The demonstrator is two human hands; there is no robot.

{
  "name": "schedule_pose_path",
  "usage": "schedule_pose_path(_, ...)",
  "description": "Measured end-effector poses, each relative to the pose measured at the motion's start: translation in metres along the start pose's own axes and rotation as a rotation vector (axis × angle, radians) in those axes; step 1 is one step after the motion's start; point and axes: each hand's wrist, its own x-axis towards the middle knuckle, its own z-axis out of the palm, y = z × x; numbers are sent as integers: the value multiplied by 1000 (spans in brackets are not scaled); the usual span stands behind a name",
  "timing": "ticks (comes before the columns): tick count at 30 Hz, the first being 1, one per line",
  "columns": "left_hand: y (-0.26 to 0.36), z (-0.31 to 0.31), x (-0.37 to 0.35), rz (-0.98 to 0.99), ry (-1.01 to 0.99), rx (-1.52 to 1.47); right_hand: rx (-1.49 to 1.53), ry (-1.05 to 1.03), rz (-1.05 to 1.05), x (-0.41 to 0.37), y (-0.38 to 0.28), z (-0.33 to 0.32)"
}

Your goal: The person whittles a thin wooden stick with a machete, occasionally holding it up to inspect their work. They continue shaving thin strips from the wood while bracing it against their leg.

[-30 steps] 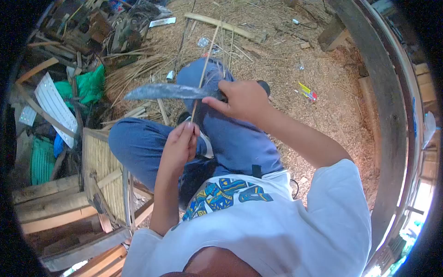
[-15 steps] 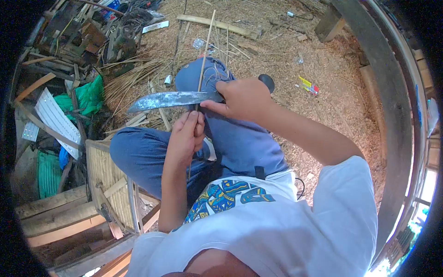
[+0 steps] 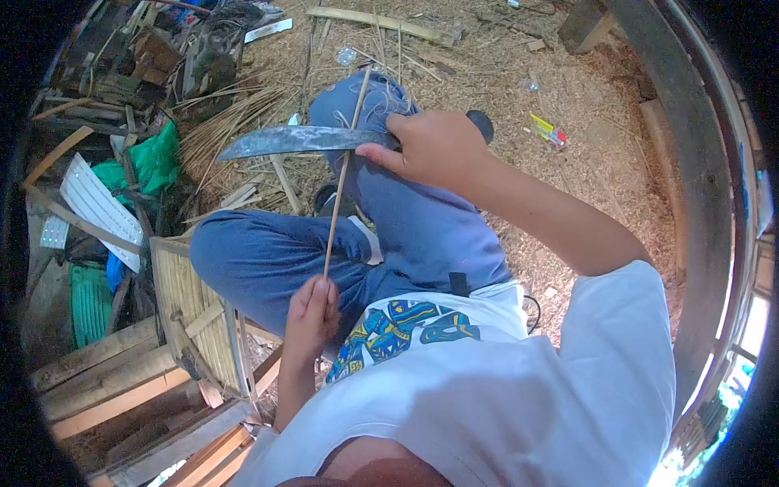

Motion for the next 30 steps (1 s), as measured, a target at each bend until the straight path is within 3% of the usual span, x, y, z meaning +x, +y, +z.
schedule_pose_path(6, -11, -13, -30, -37, 31, 40, 76, 9, 72, 1, -1, 3)
schedule_pose_path(10, -6, 2, -2, 34, 47, 24, 181, 60, 70, 0, 4, 13)
schedule_pose_path(13, 20, 16, 28, 122, 23, 53, 65, 85, -66, -6, 1, 10)
schedule_pose_path(20, 75, 40, 89, 70, -63, 7, 37, 4, -38, -6, -8, -4)
schedule_pose_path(23, 78, 54, 94, 187, 60, 42, 37, 15, -29, -6, -5, -4)
schedule_pose_path(30, 52, 47, 115, 413, 44, 200, 30, 1, -25, -1, 1, -4)
